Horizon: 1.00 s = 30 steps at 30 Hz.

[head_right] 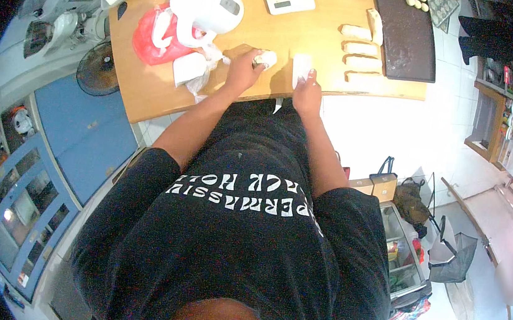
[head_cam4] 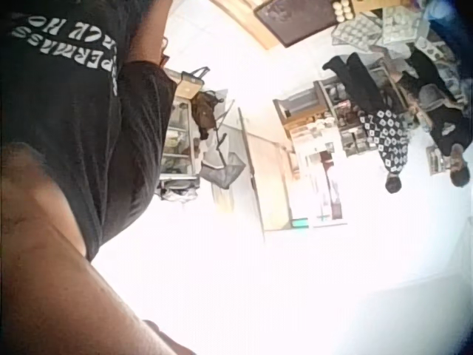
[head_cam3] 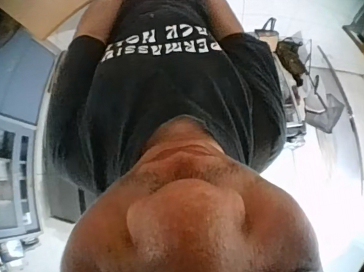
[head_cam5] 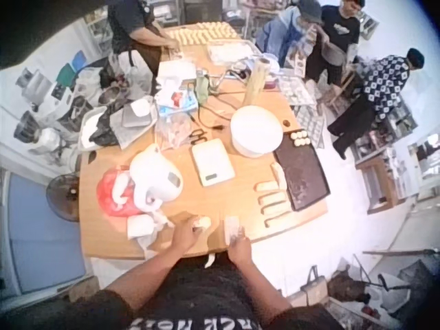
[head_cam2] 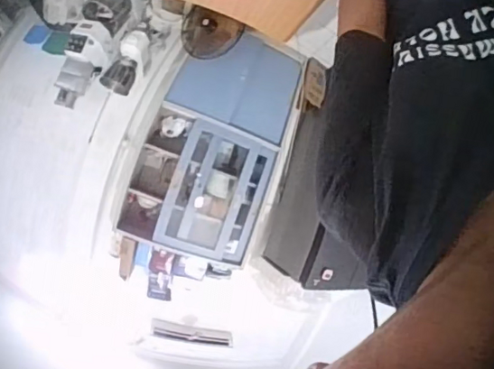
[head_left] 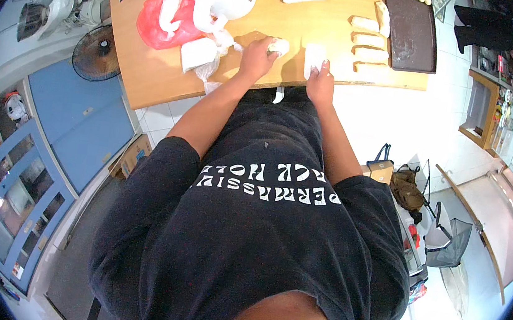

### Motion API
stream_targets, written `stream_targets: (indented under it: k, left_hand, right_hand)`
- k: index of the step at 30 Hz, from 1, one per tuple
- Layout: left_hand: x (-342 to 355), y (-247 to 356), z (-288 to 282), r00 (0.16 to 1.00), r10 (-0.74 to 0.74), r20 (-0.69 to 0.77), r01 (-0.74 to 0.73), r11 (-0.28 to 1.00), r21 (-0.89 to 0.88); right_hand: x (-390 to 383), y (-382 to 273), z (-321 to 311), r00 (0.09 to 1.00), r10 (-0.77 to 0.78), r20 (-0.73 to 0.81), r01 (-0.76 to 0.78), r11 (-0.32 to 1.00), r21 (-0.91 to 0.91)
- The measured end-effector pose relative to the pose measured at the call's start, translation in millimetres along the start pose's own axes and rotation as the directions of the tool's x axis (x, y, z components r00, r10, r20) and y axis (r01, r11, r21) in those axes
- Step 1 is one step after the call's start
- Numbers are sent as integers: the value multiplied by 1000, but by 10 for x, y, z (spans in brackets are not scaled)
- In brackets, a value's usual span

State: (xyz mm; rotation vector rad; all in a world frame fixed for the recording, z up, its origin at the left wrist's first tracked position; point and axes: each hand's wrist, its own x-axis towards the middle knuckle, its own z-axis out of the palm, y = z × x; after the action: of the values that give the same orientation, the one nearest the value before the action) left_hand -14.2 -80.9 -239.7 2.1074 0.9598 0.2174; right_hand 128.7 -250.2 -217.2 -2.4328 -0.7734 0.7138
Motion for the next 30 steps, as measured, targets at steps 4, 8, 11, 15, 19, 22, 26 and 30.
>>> stream_targets:
  k: [4,8,11,15,19,22,26,30]
  left_hand:
    - [107,-119,-50,994,106,28,-106,994,0]
    - [180,-100,-144,983,173,53,-176,983,55]
    - [204,-116,-152,984,148,96,-156,984,81]
    - [173,-76,-141,991,104,82,-112,990,90]
    - [152,-54,-165,996,77,55,-81,993,84]
    - [191,-155,-119,994,95,50,-98,994,58]
    - [240,-227,-72,994,112,-2,-112,993,40]
    - [306,-202,-98,993,82,87,-82,997,3]
  right_hand:
    - [-72,-306,105,970,-234,-63,228,969,-91]
    - [57,-549,254,987,-153,46,159,967,-197]
    - [161,-594,359,988,-146,59,155,962,-225]
    - [213,-611,414,987,-133,87,152,950,-274]
    - [208,-677,404,986,-101,131,136,943,-303]
    - [224,-672,451,983,-131,126,165,937,-309]
    - [208,-664,547,983,-145,111,174,927,-333]
    - [225,-730,565,984,-122,127,160,924,-347]
